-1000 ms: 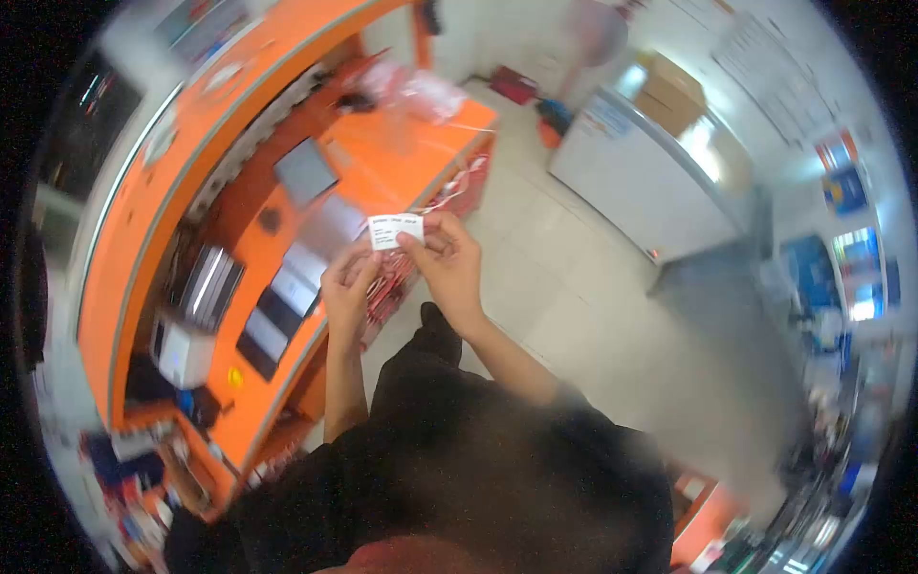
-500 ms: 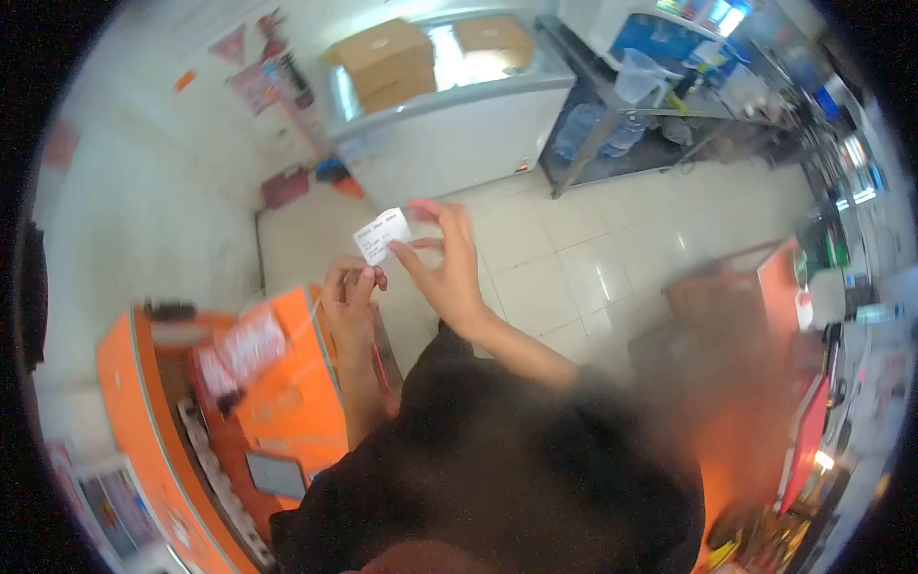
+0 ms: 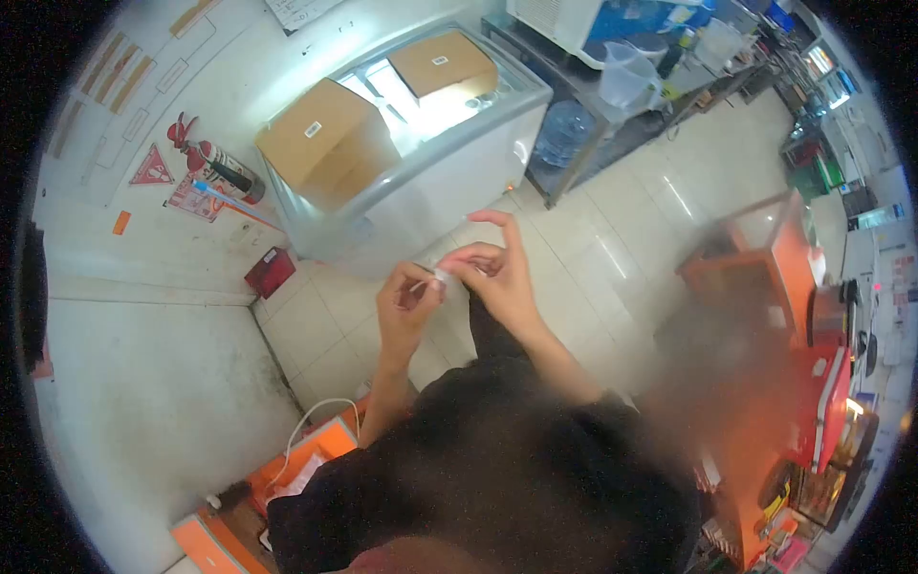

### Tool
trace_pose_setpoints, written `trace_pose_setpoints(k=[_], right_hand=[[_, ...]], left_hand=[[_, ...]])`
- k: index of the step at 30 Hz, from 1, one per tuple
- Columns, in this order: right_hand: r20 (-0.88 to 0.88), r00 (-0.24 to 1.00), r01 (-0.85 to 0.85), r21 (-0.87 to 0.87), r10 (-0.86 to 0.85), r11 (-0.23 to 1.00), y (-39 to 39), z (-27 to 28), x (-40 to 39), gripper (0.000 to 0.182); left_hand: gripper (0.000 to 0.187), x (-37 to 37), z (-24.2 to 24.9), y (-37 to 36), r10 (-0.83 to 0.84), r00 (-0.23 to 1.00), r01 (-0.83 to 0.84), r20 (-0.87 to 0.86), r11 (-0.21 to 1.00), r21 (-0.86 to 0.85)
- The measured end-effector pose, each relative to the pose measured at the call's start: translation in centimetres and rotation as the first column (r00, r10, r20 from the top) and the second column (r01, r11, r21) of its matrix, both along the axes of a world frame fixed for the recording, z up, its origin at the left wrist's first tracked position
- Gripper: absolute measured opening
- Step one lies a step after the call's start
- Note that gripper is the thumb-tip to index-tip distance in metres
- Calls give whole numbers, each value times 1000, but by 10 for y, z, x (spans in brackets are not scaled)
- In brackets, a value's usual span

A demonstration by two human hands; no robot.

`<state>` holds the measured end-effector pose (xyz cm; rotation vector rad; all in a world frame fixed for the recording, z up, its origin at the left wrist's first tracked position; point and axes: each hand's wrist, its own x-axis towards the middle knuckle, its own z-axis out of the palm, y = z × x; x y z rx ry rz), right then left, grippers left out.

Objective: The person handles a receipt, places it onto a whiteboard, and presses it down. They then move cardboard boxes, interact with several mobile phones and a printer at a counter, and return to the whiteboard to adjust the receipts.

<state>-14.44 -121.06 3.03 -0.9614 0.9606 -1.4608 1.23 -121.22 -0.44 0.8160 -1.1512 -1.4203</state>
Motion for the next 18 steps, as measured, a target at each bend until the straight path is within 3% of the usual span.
trace_pose_setpoints(k=[2,4,6,8,9,11,12,14,16,17,18], right_hand=[[-69,994,88,130,-80,988,-58,-33,-25,55],[-2,957,285,176,-290,942,-129,-70,-58,49],[-70,856,515,196,-512,835,-201,-86,-90,45],[-198,697,695,-51,-689,718,-271,-58,-91,41],[-246,603,732,-207,-759,649,-302,-46,-86,37],[-232,641,684,-262,-732,681,-359,-28,-60,38],[-224,659,645,-323,-718,693,-382,-24,-44,39],[-404,572,412,-611,-714,676,-426,-39,-19,38],[-545,515,162,-696,-661,700,-450,-28,12,36],[-445,679,174,-676,-585,716,-470,-53,27,39],[-456,705,113,-684,-543,721,-481,-47,43,40]], left_hand=[[4,-4,-9,-57,0,1000,2,-21,995,104],[3,-5,-34,-132,23,996,-11,-83,988,152],[3,-11,-43,-207,57,986,-30,-156,984,174],[10,-11,-41,-276,2,971,-93,239,924,371],[10,-14,-41,-307,21,969,-116,248,921,373],[21,-23,-41,-368,139,989,-144,40,919,366],[30,-24,-25,-390,161,980,-190,114,929,316],[30,-19,17,-426,130,990,-141,53,928,346],[28,-12,45,-453,132,985,-79,-114,919,387],[28,-8,43,-467,127,985,-74,-114,920,384],[27,-2,37,-480,220,974,-195,-58,937,289]])
